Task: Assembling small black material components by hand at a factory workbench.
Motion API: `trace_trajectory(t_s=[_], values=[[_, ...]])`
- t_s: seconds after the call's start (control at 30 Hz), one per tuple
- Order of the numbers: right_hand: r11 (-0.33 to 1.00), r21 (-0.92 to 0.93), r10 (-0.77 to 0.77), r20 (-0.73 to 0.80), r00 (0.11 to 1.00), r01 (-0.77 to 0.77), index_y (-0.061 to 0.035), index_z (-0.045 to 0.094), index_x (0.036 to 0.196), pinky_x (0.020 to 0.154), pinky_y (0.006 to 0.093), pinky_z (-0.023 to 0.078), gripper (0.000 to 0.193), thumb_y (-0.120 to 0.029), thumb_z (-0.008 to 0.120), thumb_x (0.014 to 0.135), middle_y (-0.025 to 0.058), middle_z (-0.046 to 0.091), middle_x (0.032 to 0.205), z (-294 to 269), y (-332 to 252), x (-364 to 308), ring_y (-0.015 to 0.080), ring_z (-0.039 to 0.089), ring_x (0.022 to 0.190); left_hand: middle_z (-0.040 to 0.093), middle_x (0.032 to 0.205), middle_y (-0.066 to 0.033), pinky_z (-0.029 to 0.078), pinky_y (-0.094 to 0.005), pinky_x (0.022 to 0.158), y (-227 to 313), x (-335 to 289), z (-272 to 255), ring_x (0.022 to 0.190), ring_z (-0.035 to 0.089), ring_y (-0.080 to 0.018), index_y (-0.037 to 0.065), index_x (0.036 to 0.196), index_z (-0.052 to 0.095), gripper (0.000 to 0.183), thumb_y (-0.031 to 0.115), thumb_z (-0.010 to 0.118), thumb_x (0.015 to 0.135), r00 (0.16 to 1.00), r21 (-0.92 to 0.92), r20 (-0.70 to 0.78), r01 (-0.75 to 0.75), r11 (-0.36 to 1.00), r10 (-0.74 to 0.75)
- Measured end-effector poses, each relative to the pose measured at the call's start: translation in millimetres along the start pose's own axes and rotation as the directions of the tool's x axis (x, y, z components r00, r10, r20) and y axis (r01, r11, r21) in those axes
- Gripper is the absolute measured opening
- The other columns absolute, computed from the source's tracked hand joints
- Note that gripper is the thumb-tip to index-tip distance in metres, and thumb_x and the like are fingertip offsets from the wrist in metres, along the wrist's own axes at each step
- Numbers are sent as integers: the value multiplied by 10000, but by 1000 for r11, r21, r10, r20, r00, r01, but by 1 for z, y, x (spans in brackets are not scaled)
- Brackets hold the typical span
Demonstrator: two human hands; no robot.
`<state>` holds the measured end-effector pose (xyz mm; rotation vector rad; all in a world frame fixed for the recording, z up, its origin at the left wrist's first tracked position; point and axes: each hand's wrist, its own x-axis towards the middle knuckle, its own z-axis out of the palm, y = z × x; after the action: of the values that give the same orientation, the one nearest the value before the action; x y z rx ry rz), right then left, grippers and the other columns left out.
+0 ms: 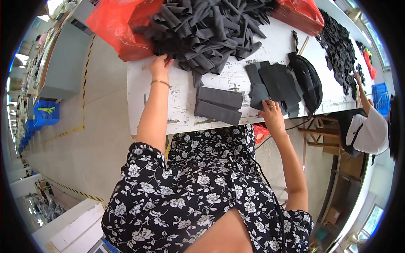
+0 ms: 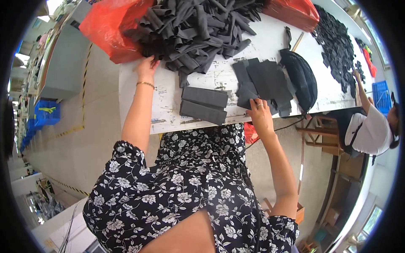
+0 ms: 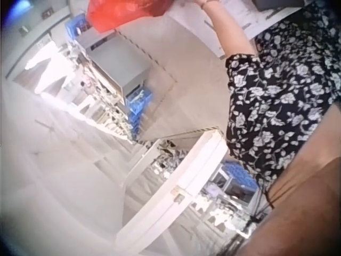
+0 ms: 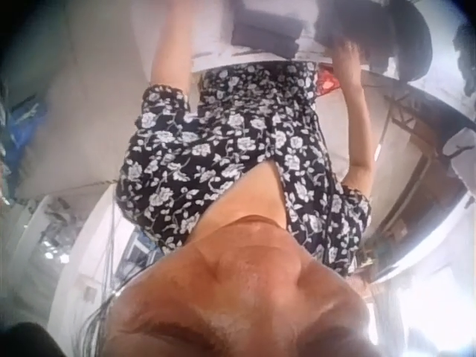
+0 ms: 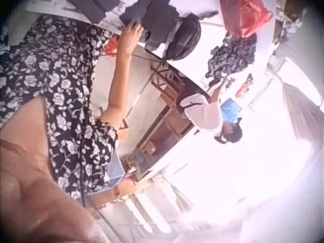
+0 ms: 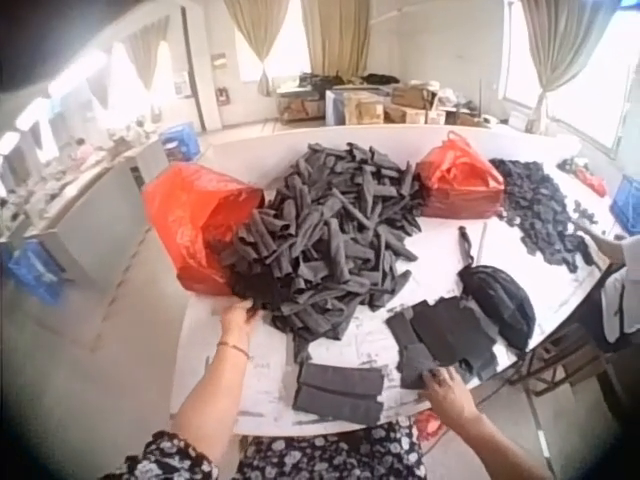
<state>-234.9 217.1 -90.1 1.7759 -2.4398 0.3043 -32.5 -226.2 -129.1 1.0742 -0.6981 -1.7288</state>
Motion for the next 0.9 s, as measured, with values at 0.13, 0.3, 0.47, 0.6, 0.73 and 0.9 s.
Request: trace_trajectory(t_s=[0.13,0.3,0.47,0.6,0.73,0.9], values=[[986,-128,-107,-6,994,105,43,563,1047,794,380,490,298,-125,637,812,155,568,1021,2,-3,-5,299,541,930,617,909,-201,566,-424,744,-11,-57,-10,801,639,-295,-93,1013,510,130,-51,475,895,901,-80,149,421,903,-407],[983,-123,-146,-53,988,139,5,544,978,803,394,469,209,-44,580,778,133,567,910,10,14,0,296,556,869,568,896,-180,506,-350,654,-31,-118,-22,723,560,-230,-63,1120,473,181,-20,423,952,957,-128,181,252,959,-228],[975,221,92,-439,894,8,-54,538,1142,786,366,461,350,68,544,814,126,586,989,-42,-5,49,287,569,914,578,906,-144,494,-298,694,-8,-149,-24,738,548,-186,-32,1098,540,315,258,549,976,920,-322,353,292,901,-172],[691,686,468,-187,864,-226,-17,483,1133,766,338,447,287,-138,624,916,142,550,944,-55,-38,76,223,531,855,655,907,-108,541,-327,725,9,-170,-5,819,636,-216,12,1049,607,290,285,584,957,916,-338,352,316,887,-192],[748,660,185,-104,977,-71,-13,476,1000,759,377,437,295,-105,702,834,154,521,935,-74,-88,74,284,516,818,667,962,-128,566,-353,787,12,-174,-8,914,655,-255,10,1065,606,255,236,603,946,894,-351,416,327,878,-167],[805,569,-14,-264,964,168,-17,473,940,781,420,437,246,-32,680,808,153,536,998,-71,-103,70,356,522,907,653,1082,-169,552,-402,916,20,-196,11,1043,637,-330,-24,1096,590,191,85,572,941,853,-270,477,369,889,-210]])
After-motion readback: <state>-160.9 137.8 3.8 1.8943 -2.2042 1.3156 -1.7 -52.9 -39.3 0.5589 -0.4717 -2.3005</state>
